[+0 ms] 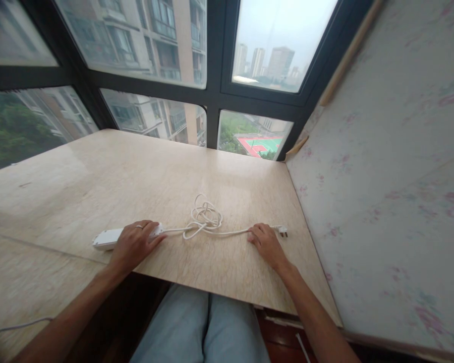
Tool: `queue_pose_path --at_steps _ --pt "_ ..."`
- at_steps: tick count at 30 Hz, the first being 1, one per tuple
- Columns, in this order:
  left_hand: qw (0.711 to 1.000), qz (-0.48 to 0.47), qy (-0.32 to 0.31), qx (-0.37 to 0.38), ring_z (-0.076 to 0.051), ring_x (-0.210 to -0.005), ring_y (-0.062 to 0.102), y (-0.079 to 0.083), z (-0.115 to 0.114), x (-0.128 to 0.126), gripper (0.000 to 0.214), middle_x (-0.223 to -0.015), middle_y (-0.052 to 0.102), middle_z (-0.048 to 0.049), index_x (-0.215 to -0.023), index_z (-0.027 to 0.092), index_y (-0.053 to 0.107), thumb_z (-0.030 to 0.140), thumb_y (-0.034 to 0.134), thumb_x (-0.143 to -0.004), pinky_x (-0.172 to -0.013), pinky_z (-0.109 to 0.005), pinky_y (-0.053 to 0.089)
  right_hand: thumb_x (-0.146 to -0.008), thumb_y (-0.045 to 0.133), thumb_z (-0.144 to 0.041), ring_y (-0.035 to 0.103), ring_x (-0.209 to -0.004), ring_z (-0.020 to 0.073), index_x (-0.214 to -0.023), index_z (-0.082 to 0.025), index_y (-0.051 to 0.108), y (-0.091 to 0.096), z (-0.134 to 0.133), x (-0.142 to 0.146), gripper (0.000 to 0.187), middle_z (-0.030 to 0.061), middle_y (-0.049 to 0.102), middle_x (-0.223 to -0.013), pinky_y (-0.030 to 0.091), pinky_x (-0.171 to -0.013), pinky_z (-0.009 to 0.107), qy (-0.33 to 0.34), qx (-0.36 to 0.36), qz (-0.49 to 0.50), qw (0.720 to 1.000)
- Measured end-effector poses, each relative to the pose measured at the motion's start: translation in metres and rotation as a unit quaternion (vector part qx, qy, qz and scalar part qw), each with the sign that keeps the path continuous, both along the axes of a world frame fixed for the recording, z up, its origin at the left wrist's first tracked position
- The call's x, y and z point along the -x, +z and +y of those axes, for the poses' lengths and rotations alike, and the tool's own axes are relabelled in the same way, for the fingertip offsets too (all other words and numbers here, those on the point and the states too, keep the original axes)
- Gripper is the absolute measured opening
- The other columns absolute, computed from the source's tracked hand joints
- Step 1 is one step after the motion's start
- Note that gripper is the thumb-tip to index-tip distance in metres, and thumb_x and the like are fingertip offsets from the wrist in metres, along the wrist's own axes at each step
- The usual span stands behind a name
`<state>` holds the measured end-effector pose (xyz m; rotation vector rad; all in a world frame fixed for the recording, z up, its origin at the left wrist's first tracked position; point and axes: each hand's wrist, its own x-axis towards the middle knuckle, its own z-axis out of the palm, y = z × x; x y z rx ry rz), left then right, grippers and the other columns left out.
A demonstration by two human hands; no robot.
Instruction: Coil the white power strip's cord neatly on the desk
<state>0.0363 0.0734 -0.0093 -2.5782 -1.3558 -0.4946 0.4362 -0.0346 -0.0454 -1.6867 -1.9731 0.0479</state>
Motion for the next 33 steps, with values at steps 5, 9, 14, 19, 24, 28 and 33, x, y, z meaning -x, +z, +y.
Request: queue_pose_path --at_steps 5,9,14,19,24,28,33 --pt "1.0 -0.004 -0.018 0.003 -0.027 -0.085 0.065 -0.001 0.012 0.0 0.035 -0.093 0.07 -0.0132 -0.102 0.014 0.063 0.04 0.039 -0.096 -0.079 -0.038 0.043 -0.089 0.052 -0.02 0.057 -0.106 0.0266 -0.11 -0.021 0.065 -0.01 0.009 0.006 0.025 0.0117 0.064 -0.11 0.046 -0.091 0.045 -0.008 -0.037 -0.012 0.999" --pt "0.999 0.02 0.027 0.011 -0.027 -0.082 0.065 -0.003 0.029 -0.009 0.043 -0.085 0.07 -0.0138 -0.092 0.013 0.065 0.035 0.029 -0.098 -0.076 -0.038 0.041 -0.09 0.051 -0.018 0.058 -0.09 0.0233 -0.095 -0.019 0.068 -0.008 0.018 0.013 0.017 0.0093 0.066 -0.093 0.045 -0.081 0.04 0.015 -0.01 -0.028 0.999" --pt "0.992 0.063 0.107 0.038 -0.031 -0.078 0.066 0.002 0.054 -0.02 0.057 -0.078 0.07 -0.0175 -0.081 0.013 0.067 0.039 0.019 -0.097 -0.071 -0.039 0.04 -0.089 0.047 -0.011 0.055 -0.084 0.021 -0.085 -0.018 0.064 0.001 0.019 0.018 0.019 0.0076 0.065 -0.085 0.042 -0.078 0.036 0.067 0.025 0.001 0.997" --pt "0.986 0.072 0.083 0.124 -0.027 -0.081 0.068 0.01 0.077 -0.018 0.055 -0.09 0.072 -0.0141 -0.089 0.015 0.067 0.043 0.02 -0.097 -0.064 -0.032 0.04 -0.091 0.044 -0.014 0.057 -0.085 0.0204 -0.087 -0.021 0.062 0.01 0.012 0.016 0.019 0.0069 0.063 -0.086 0.045 -0.077 0.035 0.1 0.035 0.094 0.99" --pt "0.981 0.073 0.046 0.174 -0.024 -0.078 0.067 0.01 0.092 -0.014 0.053 -0.085 0.072 -0.0104 -0.082 0.018 0.068 0.045 0.025 -0.095 -0.063 -0.031 0.039 -0.094 0.044 -0.021 0.058 -0.078 0.0185 -0.085 -0.021 0.06 0.029 0.018 0.016 0.018 0.0054 0.062 -0.081 0.046 -0.071 0.031 0.104 0.02 0.146 0.984" --pt "0.992 0.044 0.029 0.119 -0.026 -0.084 0.064 0.003 0.095 -0.013 0.051 -0.081 0.071 -0.0111 -0.071 0.017 0.07 0.038 0.029 -0.094 -0.067 -0.033 0.041 -0.093 0.043 -0.02 0.057 -0.074 0.0167 -0.086 -0.021 0.059 0.04 0.031 0.02 0.017 0.0042 0.061 -0.079 0.045 -0.068 0.028 0.091 0.015 0.156 0.983" --pt "0.995 0.032 0.009 0.092 -0.027 -0.086 0.061 -0.001 0.096 -0.017 0.049 -0.084 0.07 -0.0148 -0.073 0.014 0.072 0.034 0.032 -0.093 -0.074 -0.038 0.044 -0.093 0.045 -0.023 0.058 -0.071 0.0161 -0.092 -0.02 0.061 0.039 0.042 0.03 0.016 0.0036 0.063 -0.079 0.046 -0.066 0.027 0.061 0.028 0.176 0.982"
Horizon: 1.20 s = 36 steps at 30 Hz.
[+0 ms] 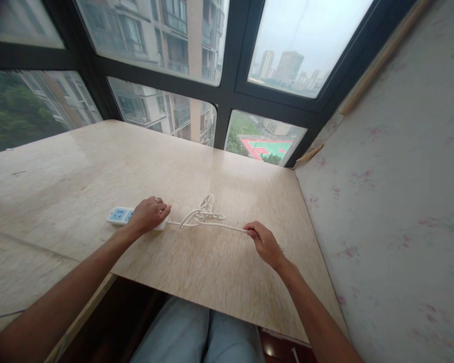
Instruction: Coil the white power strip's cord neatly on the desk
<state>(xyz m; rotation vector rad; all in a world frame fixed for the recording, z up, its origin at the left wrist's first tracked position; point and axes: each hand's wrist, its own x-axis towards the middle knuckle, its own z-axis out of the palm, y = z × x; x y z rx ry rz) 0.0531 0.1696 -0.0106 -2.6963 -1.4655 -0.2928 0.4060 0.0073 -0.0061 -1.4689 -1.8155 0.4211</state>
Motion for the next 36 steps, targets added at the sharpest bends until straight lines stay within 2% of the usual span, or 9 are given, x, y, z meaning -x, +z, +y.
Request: queue_pose_path --at_steps 4,7,12,16,20,25,28,31,36 --pt "0.999 -0.028 0.016 0.017 -0.026 -0.085 0.062 0.0 -0.004 -0.005 0.039 -0.086 0.069 -0.0145 -0.081 0.014 0.069 0.031 0.036 -0.092 -0.075 -0.038 0.045 -0.094 0.05 -0.031 0.062 -0.078 0.0178 -0.091 -0.021 0.063 -0.003 0.0 0.011 0.017 0.0047 0.065 -0.084 0.048 -0.071 0.029 0.017 0.01 0.006 1.0" --pt "0.993 -0.104 0.014 0.049 -0.025 -0.087 0.062 0.002 -0.012 -0.012 0.037 -0.089 0.069 -0.0138 -0.084 0.014 0.066 0.031 0.034 -0.093 -0.079 -0.038 0.045 -0.093 0.052 -0.034 0.063 -0.079 0.0181 -0.088 -0.021 0.063 -0.005 -0.006 0.016 0.018 0.0046 0.066 -0.083 0.048 -0.072 0.029 0.034 0.028 -0.002 0.999" --pt "0.942 -0.288 -0.038 0.17 -0.023 -0.091 0.064 0.012 -0.036 -0.029 0.045 -0.095 0.07 -0.0094 -0.095 0.017 0.063 0.045 0.028 -0.097 -0.081 -0.035 0.047 -0.093 0.052 -0.032 0.064 -0.082 0.0183 -0.094 -0.022 0.065 -0.006 -0.022 0.019 0.016 0.0049 0.068 -0.087 0.051 -0.074 0.031 0.081 0.109 -0.056 0.989" --pt "0.928 -0.288 -0.032 0.233 -0.028 -0.105 0.064 0.009 -0.051 -0.043 0.051 -0.113 0.068 -0.0147 -0.117 0.016 0.057 0.056 0.041 -0.09 -0.088 -0.039 0.047 -0.094 0.051 -0.03 0.063 -0.094 0.0199 -0.103 -0.022 0.063 0.007 -0.025 0.023 0.017 0.0071 0.069 -0.098 0.051 -0.083 0.035 0.105 0.107 -0.089 0.985" --pt "0.921 -0.291 -0.03 0.256 -0.028 -0.107 0.064 -0.004 -0.058 -0.049 0.058 -0.113 0.069 -0.0162 -0.126 0.014 0.051 0.056 0.048 -0.087 -0.089 -0.039 0.048 -0.095 0.049 -0.028 0.062 -0.099 0.0207 -0.108 -0.021 0.062 0.036 -0.004 0.04 0.019 0.0089 0.068 -0.103 0.049 -0.088 0.037 0.093 0.032 -0.08 0.992" --pt "0.92 -0.318 -0.053 0.223 -0.028 -0.107 0.064 -0.014 -0.066 -0.045 0.061 -0.114 0.068 -0.0154 -0.13 0.015 0.047 0.056 0.053 -0.085 -0.091 -0.041 0.048 -0.095 0.046 -0.019 0.059 -0.103 0.0211 -0.107 -0.02 0.065 0.067 0.053 0.084 0.023 0.0094 0.067 -0.104 0.046 -0.092 0.039 0.134 -0.043 -0.107 0.984" --pt "0.93 -0.304 -0.081 0.19 -0.028 -0.105 0.063 -0.015 -0.071 -0.039 0.057 -0.115 0.066 -0.0147 -0.129 0.016 0.047 0.052 0.055 -0.086 -0.09 -0.043 0.048 -0.088 0.052 -0.011 0.057 -0.105 0.0208 -0.104 -0.018 0.068 0.066 0.091 0.11 0.024 0.0092 0.066 -0.109 0.044 -0.093 0.036 0.188 0.002 -0.228 0.955" --pt "0.936 -0.294 -0.101 0.165 -0.028 -0.103 0.062 -0.018 -0.076 -0.033 0.054 -0.116 0.065 -0.014 -0.13 0.018 0.047 0.047 0.058 -0.085 -0.089 -0.044 0.049 -0.084 0.06 -0.014 0.058 -0.099 0.022 -0.1 -0.018 0.071 0.055 0.12 0.127 0.02 0.0097 0.068 -0.104 0.042 -0.086 0.033 0.212 0.078 -0.376 0.899" --pt "0.94 -0.286 -0.126 0.135 -0.027 -0.104 0.061 -0.023 -0.078 -0.03 0.038 -0.112 0.066 -0.0129 -0.119 0.018 0.054 0.039 0.057 -0.087 -0.09 -0.042 0.049 -0.088 0.059 -0.025 0.06 -0.095 0.0239 -0.094 -0.019 0.074 0.039 0.133 0.137 0.017 0.0109 0.069 -0.097 0.04 -0.076 0.032 0.216 0.1 -0.491 0.838"
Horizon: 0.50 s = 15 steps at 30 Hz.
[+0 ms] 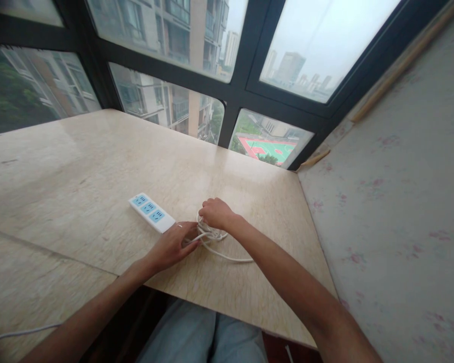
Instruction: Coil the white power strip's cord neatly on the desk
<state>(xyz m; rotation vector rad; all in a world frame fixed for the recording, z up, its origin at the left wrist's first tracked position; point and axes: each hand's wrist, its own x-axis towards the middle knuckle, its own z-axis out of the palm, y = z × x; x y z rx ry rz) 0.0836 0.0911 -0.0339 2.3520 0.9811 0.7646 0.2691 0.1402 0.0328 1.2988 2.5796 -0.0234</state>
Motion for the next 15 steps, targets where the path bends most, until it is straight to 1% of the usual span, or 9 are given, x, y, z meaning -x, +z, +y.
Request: queue_pose_path --at_steps 2,5,7,9,12,15 --pt "1.0 0.007 -0.006 -0.013 -0.026 -0.104 0.061 0.0 -0.001 -0.001 0.033 -0.11 0.066 -0.0128 -0.116 0.018 0.056 0.037 0.055 -0.088 -0.09 -0.041 0.049 -0.088 0.058 -0.027 0.06 -0.094 0.024 -0.091 -0.019 0.074 -0.001 -0.001 0.002 0.018 0.0109 0.068 -0.095 0.04 -0.074 0.031 0.001 -0.007 -0.013 1.0" --pt "0.999 0.021 -0.008 -0.033 -0.027 -0.109 0.06 0.0 -0.002 -0.001 0.034 -0.118 0.063 -0.0138 -0.118 0.018 0.054 0.035 0.055 -0.088 -0.092 -0.042 0.049 -0.088 0.059 -0.028 0.061 -0.094 0.0228 -0.09 -0.02 0.075 0.001 -0.002 0.0 0.017 0.0096 0.068 -0.094 0.039 -0.073 0.03 -0.015 -0.006 -0.006 1.0" --pt "0.999 0.03 0.0 -0.039 -0.027 -0.11 0.06 0.0 -0.003 0.0 0.036 -0.123 0.061 -0.0142 -0.12 0.018 0.053 0.034 0.055 -0.088 -0.092 -0.042 0.049 -0.088 0.059 -0.029 0.061 -0.092 0.0211 -0.089 -0.021 0.075 0.005 -0.003 -0.008 0.018 0.0084 0.068 -0.094 0.039 -0.072 0.028 -0.044 -0.015 0.023 0.999" --pt "0.998 0.035 0.009 -0.041 -0.027 -0.109 0.061 -0.001 -0.004 0.001 0.036 -0.122 0.062 -0.014 -0.121 0.018 0.053 0.033 0.055 -0.088 -0.092 -0.043 0.05 -0.089 0.058 -0.029 0.061 -0.089 0.0187 -0.087 -0.021 0.074 0.009 -0.004 -0.023 0.018 0.007 0.068 -0.094 0.04 -0.071 0.027 -0.096 -0.038 0.074 0.992" --pt "0.998 0.039 0.023 -0.05 -0.028 -0.112 0.06 -0.004 -0.004 0.0 0.038 -0.121 0.063 -0.0144 -0.124 0.019 0.051 0.032 0.054 -0.089 -0.094 -0.045 0.049 -0.087 0.058 -0.026 0.06 -0.08 0.0152 -0.086 -0.019 0.073 0.014 -0.011 -0.055 0.016 0.0052 0.067 -0.089 0.041 -0.07 0.025 -0.186 -0.079 0.176 0.963" --pt "0.997 0.046 0.033 -0.061 -0.029 -0.115 0.059 -0.007 -0.003 -0.003 0.041 -0.125 0.061 -0.0164 -0.128 0.016 0.049 0.031 0.051 -0.09 -0.095 -0.046 0.049 -0.083 0.06 -0.026 0.059 -0.072 0.015 -0.08 -0.017 0.071 0.014 -0.025 -0.088 0.015 0.0052 0.066 -0.081 0.043 -0.069 0.026 -0.246 -0.131 0.278 0.919"
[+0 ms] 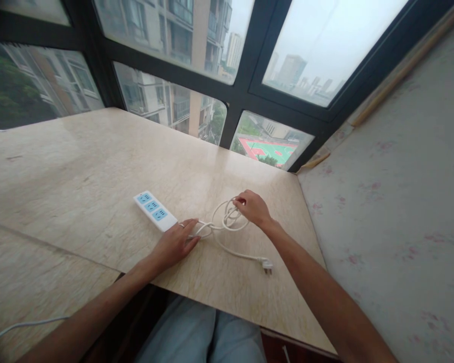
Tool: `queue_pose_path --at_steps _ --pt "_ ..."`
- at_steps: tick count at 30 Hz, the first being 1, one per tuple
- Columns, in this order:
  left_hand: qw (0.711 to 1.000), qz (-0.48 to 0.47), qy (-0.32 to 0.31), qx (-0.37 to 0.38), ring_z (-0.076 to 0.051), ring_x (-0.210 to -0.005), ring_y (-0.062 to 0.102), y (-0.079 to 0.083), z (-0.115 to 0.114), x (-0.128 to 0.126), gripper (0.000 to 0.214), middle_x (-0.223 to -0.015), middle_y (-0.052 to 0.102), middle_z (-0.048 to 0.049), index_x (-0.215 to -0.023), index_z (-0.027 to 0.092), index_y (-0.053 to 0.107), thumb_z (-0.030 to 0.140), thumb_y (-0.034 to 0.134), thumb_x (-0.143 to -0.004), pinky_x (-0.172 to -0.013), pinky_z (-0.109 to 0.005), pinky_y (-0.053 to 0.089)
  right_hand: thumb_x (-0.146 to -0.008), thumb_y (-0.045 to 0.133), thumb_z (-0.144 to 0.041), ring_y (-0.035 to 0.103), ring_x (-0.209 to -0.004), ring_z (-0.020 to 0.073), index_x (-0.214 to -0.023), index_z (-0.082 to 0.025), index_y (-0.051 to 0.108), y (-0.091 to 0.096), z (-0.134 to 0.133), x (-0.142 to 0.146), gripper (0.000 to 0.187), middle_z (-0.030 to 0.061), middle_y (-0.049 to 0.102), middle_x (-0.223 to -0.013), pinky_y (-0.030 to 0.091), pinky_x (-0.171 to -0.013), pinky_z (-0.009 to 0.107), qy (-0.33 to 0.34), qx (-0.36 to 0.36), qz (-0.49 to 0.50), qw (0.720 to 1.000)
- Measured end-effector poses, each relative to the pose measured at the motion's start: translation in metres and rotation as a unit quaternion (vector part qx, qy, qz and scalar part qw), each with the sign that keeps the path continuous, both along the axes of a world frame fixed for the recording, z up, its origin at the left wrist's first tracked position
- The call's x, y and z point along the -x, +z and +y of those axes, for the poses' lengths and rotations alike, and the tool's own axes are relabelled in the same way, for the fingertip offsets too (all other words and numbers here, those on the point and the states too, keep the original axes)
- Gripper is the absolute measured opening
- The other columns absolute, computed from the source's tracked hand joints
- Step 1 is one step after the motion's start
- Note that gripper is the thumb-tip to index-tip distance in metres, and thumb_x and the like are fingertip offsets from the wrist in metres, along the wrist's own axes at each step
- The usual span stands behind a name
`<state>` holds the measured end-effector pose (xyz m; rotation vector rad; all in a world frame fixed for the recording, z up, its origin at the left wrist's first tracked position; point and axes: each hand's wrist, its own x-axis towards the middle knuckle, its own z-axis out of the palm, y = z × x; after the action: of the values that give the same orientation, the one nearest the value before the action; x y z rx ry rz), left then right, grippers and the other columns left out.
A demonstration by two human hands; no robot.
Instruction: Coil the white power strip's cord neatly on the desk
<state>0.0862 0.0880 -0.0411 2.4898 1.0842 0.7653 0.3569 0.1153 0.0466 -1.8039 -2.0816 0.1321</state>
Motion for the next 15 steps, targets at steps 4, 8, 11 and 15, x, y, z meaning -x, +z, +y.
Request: queue_pose_path --at_steps 4,8,11,15 --pt "1.0 0.008 0.013 -0.009 -0.028 -0.112 0.06 -0.001 0.002 -0.004 0.041 -0.124 0.062 -0.0169 -0.13 0.015 0.049 0.031 0.046 -0.092 -0.092 -0.045 0.05 -0.078 0.063 -0.039 0.059 -0.066 0.0163 -0.073 -0.017 0.069 -0.009 -0.027 -0.026 0.024 0.0055 0.067 -0.074 0.046 -0.062 0.028 -0.106 -0.056 0.175 0.977" --pt "1.0 0.022 0.012 -0.012 -0.026 -0.109 0.061 0.002 0.003 -0.006 0.034 -0.119 0.065 -0.0136 -0.123 0.017 0.054 0.03 0.041 -0.095 -0.093 -0.042 0.049 -0.066 0.071 -0.049 0.05 -0.049 0.0117 -0.071 -0.015 0.066 -0.022 -0.055 -0.035 0.034 0.0007 0.06 -0.058 0.04 -0.045 0.023 -0.228 -0.036 0.392 0.891" --pt "0.999 0.033 0.009 -0.018 -0.026 -0.108 0.061 0.005 0.003 -0.006 0.031 -0.116 0.066 -0.0126 -0.116 0.016 0.058 0.029 0.041 -0.095 -0.094 -0.041 0.048 -0.059 0.076 -0.046 0.046 -0.044 0.009 -0.069 -0.015 0.065 -0.033 -0.073 -0.039 0.035 -0.0034 0.053 -0.051 0.038 -0.042 0.021 -0.268 -0.022 0.49 0.829" --pt "0.999 0.035 0.011 -0.021 -0.025 -0.106 0.061 0.006 0.002 -0.007 0.029 -0.114 0.066 -0.0123 -0.112 0.017 0.06 0.03 0.042 -0.094 -0.094 -0.041 0.048 -0.06 0.074 -0.044 0.048 -0.045 0.0091 -0.072 -0.015 0.065 -0.046 -0.093 -0.046 0.032 -0.0038 0.054 -0.051 0.042 -0.044 0.022 -0.295 0.023 0.504 0.811"
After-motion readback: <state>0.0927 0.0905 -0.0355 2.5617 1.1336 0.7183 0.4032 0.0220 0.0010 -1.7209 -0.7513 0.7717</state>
